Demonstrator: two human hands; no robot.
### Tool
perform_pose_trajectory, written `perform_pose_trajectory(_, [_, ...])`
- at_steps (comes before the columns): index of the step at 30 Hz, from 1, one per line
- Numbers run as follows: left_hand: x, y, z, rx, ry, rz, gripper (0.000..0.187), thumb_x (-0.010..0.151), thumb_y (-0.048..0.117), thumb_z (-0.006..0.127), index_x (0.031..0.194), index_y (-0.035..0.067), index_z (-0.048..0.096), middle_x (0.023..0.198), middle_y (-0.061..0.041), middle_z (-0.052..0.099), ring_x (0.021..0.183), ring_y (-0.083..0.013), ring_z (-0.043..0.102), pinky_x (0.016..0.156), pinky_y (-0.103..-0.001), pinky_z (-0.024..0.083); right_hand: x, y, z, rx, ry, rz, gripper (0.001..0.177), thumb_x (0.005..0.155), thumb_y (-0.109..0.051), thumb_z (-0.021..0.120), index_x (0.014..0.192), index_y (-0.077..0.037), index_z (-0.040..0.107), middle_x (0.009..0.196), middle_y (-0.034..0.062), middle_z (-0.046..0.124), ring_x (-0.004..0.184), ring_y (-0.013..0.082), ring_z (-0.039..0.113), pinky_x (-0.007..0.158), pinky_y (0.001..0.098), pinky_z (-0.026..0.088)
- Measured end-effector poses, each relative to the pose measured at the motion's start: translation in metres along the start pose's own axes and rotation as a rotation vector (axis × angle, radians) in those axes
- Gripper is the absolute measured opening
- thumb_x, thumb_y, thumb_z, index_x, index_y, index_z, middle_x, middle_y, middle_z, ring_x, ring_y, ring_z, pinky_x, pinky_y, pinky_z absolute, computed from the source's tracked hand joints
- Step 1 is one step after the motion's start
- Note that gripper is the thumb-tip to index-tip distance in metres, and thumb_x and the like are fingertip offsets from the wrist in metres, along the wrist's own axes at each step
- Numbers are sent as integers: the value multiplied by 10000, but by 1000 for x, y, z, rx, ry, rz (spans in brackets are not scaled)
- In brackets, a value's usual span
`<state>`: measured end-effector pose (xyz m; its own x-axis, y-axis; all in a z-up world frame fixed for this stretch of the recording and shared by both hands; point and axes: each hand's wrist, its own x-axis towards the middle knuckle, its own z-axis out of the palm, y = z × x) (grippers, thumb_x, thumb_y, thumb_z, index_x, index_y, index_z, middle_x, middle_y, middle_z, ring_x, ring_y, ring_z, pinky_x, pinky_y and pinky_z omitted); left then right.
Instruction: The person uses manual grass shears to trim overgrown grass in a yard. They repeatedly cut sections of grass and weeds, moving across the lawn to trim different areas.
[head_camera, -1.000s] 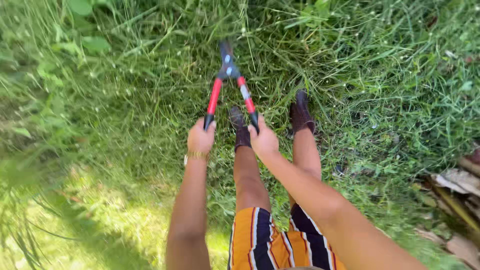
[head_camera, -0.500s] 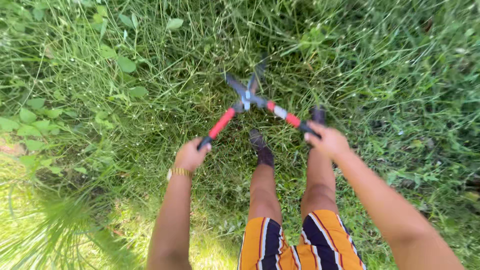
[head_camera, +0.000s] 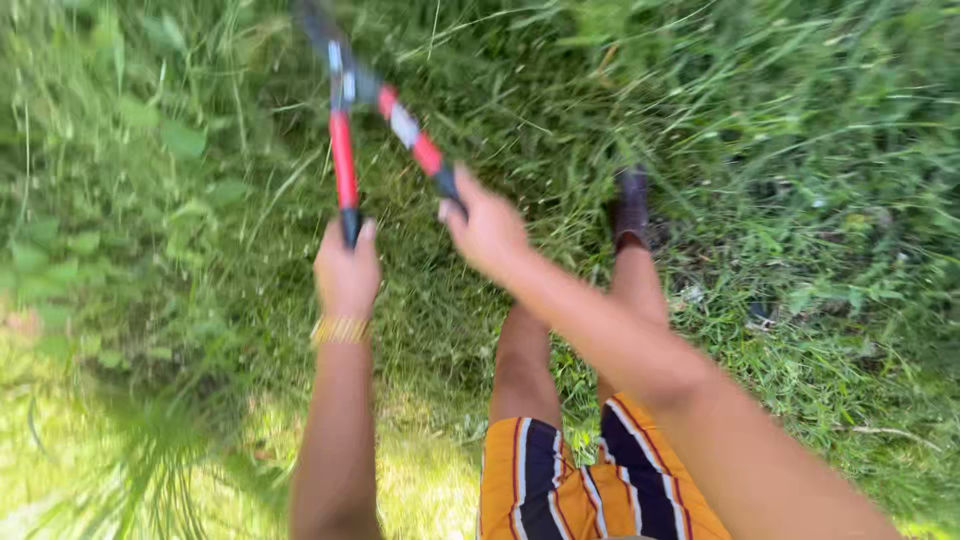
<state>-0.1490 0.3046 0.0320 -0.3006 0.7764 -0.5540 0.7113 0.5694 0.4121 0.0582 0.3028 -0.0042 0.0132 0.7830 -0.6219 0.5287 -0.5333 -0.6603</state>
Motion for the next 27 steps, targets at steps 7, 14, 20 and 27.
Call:
perform_pose_trajectory(7, [-91, 30, -77, 615, -583, -282, 437, 975, 403, 617, 1227, 47, 653, 860, -182, 745, 759, -315, 751, 717, -480, 596, -160, 83, -48, 203, -92, 116, 498, 909, -371, 737, 1361, -187, 639, 1050, 134, 755, 928, 277, 742, 797, 397, 570])
perform_pose_trajectory(14, [-136, -18, -48, 605, -865, -148, 501, 876, 451, 724, 1324, 230, 678, 966, -101, 784, 871, -250, 758, 836, -423, 571, -315, 255, -123, 210, -286, 366, 533, 889, -335, 734, 1395, -206, 625, 946, 30, 782, 778, 125, 658, 743, 326, 566])
perform_pose_trajectory(20, [-137, -48, 58, 697, -921, -23, 476, 876, 504, 667, 1304, 296, 653, 970, -127, 762, 906, -324, 741, 835, -472, 575, -357, 341, -109, 28, -125, 427, 520, 875, -348, 782, 1348, -177, 650, 1085, 42, 724, 955, 101, 648, 859, 316, 513])
perform_pose_trajectory(27, [-193, -42, 222, 503, -568, -11, 520, 919, 519, 650, 1324, 199, 593, 948, -217, 719, 879, -447, 696, 750, -552, 550, -265, 287, -36, -5, 88, 666, 618, 931, -478, 632, 1500, -281, 491, 786, 200, 715, 710, 401, 696, 681, 511, 534])
